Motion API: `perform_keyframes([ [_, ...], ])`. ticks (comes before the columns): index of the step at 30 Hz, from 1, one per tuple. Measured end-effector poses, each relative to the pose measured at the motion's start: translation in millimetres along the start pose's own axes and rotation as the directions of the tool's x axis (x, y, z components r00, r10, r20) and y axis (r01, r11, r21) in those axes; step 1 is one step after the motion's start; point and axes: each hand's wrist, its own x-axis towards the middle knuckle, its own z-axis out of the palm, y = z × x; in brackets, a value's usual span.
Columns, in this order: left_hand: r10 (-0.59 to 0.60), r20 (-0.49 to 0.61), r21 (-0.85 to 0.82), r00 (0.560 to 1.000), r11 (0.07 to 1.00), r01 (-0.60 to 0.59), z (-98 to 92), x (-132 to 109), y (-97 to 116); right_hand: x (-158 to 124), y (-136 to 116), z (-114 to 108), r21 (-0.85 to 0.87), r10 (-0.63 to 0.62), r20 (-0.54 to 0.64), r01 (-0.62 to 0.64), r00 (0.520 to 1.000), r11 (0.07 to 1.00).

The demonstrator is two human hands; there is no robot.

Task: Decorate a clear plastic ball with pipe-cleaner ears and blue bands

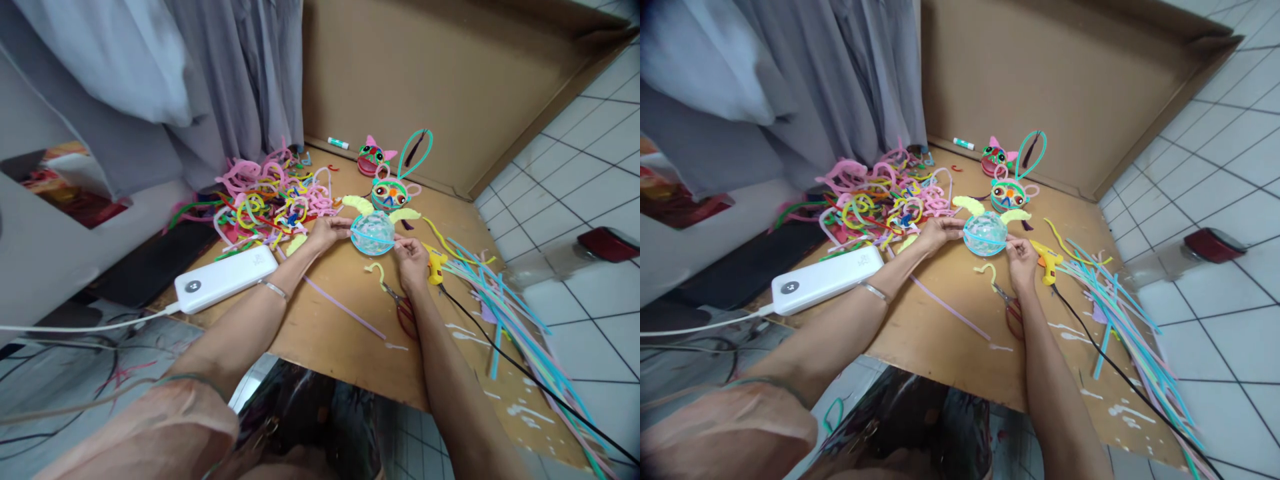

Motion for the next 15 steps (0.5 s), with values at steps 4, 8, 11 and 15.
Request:
perform_keyframes([
  [4, 0.032, 0.000, 0.044, 0.999, 0.998, -0.032, -0.8, 0.7, -0.5, 0.3, 0.5, -0.7, 0.007, -0.002, 0.002, 0.002, 1.000, 1.000],
  [8, 0.046, 0.022, 0.045, 0.999, 0.998, -0.047, -1.1, 0.5, 0.6, -0.1, 0.8, -0.7, 0.026, -0.006, 0.005, 0.006, 1.000, 1.000],
  [11, 0.047, 0.017, 0.031, 0.999, 0.998, -0.048, -0.6, 0.3, 1.1, -0.7, 1.6, 0.0, 0.032, -0.010, -0.008, 0.011, 1.000, 0.999],
  [15, 0.046, -0.012, 0.035, 0.999, 0.998, -0.046, 0.3, 1.1, 0.9, -1.2, 2.0, 0.4, 0.027, -0.021, -0.027, 0.022, 0.999, 0.999],
])
